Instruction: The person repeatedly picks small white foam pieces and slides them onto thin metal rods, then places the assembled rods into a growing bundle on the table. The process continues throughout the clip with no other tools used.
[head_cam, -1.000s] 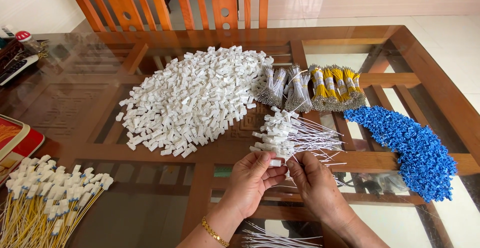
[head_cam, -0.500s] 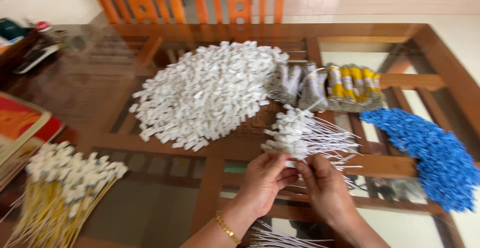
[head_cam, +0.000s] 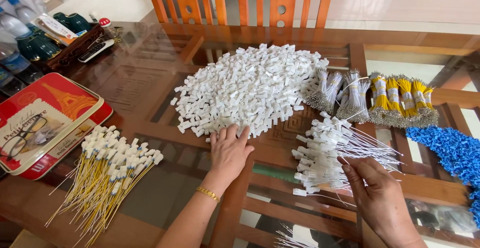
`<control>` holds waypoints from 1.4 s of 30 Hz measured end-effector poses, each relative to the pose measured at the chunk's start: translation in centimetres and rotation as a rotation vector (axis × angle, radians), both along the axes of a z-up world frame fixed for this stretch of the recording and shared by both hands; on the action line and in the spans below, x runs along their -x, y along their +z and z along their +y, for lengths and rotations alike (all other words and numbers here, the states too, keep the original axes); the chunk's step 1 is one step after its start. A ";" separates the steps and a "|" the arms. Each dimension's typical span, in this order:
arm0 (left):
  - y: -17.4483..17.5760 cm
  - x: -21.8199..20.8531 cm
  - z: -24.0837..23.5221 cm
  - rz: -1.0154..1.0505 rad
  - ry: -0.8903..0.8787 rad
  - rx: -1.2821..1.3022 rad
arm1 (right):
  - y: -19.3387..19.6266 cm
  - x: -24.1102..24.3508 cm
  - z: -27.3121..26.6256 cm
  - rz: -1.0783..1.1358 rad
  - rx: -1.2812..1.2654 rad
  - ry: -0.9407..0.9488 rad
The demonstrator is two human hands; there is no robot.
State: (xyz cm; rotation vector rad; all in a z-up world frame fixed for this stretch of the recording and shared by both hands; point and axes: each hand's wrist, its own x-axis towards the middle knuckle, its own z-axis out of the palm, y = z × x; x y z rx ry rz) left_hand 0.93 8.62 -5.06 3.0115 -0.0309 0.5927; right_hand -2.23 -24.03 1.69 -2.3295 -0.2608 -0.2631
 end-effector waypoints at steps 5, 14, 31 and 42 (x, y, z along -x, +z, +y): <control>0.3 1.4 -0.4 -0.055 -0.061 0.063 | 0.4 0.0 -0.7 -0.001 -0.037 0.030; -0.3 -1.8 -1.4 0.160 -0.145 0.067 | -0.5 0.6 -0.8 0.135 -0.056 -0.029; 1.1 2.4 -1.8 -0.008 -0.325 0.186 | 0.1 1.5 -1.2 0.203 -0.197 0.006; 7.6 4.2 -7.5 -0.031 -0.342 0.663 | 0.2 1.5 -0.8 0.320 -0.305 -0.003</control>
